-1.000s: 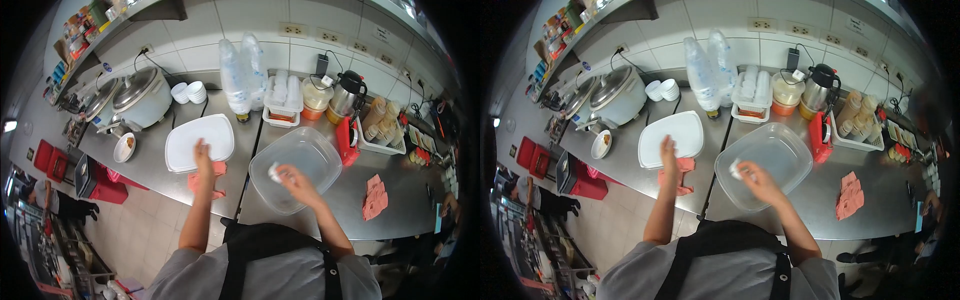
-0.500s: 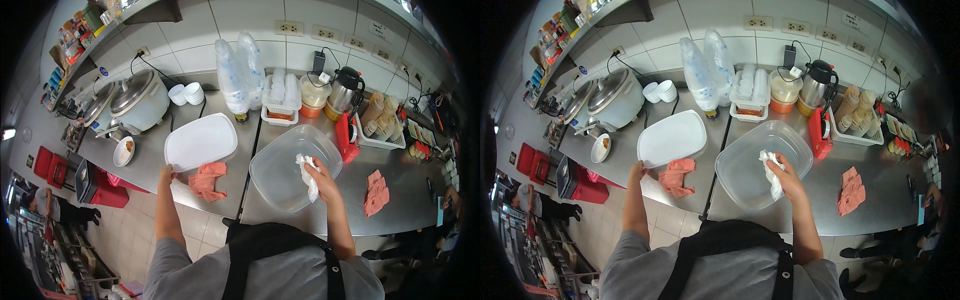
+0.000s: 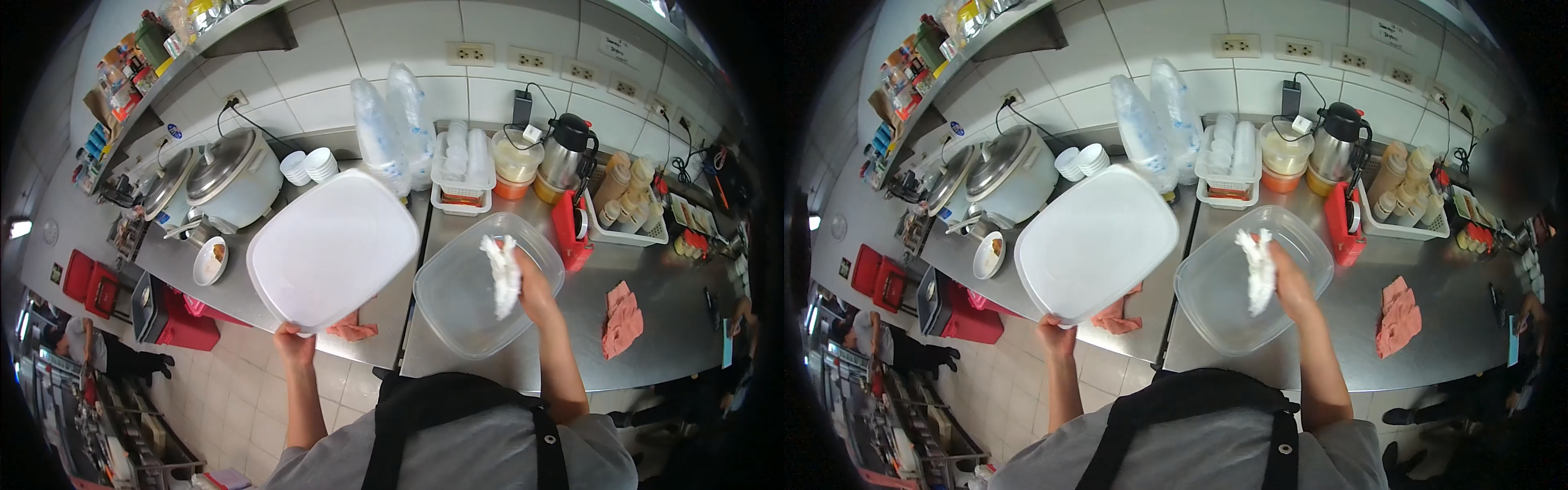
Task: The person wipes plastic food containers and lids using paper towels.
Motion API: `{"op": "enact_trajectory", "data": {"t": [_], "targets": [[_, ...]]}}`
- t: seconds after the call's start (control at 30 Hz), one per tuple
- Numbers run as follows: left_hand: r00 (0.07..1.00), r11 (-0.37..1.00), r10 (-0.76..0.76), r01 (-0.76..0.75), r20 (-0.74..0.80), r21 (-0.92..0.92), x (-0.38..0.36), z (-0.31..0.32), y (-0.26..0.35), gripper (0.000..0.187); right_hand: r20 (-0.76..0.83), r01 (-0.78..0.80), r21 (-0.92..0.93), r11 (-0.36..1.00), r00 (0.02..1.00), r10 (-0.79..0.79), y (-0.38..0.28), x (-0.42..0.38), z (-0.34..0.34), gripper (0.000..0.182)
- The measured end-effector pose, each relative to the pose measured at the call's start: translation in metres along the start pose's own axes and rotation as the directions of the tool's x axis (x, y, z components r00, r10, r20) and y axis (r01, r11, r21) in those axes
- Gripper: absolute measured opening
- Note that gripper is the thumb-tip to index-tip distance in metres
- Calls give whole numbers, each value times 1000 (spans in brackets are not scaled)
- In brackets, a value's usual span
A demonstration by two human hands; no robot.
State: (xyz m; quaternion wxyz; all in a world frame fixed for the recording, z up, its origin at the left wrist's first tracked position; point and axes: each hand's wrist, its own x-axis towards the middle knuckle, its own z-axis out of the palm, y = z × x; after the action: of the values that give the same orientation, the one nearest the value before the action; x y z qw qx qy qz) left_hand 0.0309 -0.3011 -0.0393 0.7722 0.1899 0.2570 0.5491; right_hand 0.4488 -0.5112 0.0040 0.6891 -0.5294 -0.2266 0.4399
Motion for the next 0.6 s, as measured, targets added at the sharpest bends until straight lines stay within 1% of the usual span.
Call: {"op": "enact_trajectory", "data": {"t": [0.03,0.07,0.1,0.13,0.17,0.2,0.23,0.27,0.3,0.37,0.43,0.47,0.5,0.53,0.6], "targets": [[999,1000,-2,2,54,-10,-10,15,-11,50,15,121,-207,971,993,-120,1,4,15,42],[994,1000,-6,8,108,-16,-20,31,-21,54,51,234,-400,886,971,-233,3,6,33,40],[992,999,-45,46,121,-5,-32,52,-31,53,152,370,-511,776,927,-342,-6,-1,57,41],[987,996,-87,87,134,8,-40,70,-43,53,262,492,-598,633,866,-426,-17,-11,84,43],[957,989,-148,141,250,46,-43,79,-55,51,339,563,-583,586,824,-454,-16,-23,110,45],[954,988,-133,105,269,114,-45,87,-72,51,412,629,-563,536,776,-478,-11,-35,134,48],[950,982,-117,67,289,179,-47,95,-90,52,503,744,-520,420,664,-553,2,-40,155,51],[970,969,-55,-6,237,249,-49,102,-104,53,587,837,-464,291,536,-607,15,-40,166,54],[983,943,7,-67,184,325,-51,109,-119,55,592,825,-536,180,519,-616,21,-36,163,54],[982,912,71,-135,176,387,-50,112,-125,51,612,760,-648,-45,484,-625,27,-18,156,54],[955,886,165,-253,245,389,-41,109,-127,49,433,636,-767,88,614,-659,15,17,124,50],[957,890,154,-243,248,387,-49,117,-122,48,276,556,-827,83,530,-802,11,37,102,44],[958,893,144,-233,247,385,-63,130,-111,48,146,467,-874,136,519,-842,14,60,70,41],[959,897,136,-225,248,380,-71,138,-106,47,96,433,-894,117,440,-893,8,73,38,36],[960,877,204,-266,191,401,-60,114,-114,48,-82,248,-941,231,495,-865,6,85,-1,33]]}}
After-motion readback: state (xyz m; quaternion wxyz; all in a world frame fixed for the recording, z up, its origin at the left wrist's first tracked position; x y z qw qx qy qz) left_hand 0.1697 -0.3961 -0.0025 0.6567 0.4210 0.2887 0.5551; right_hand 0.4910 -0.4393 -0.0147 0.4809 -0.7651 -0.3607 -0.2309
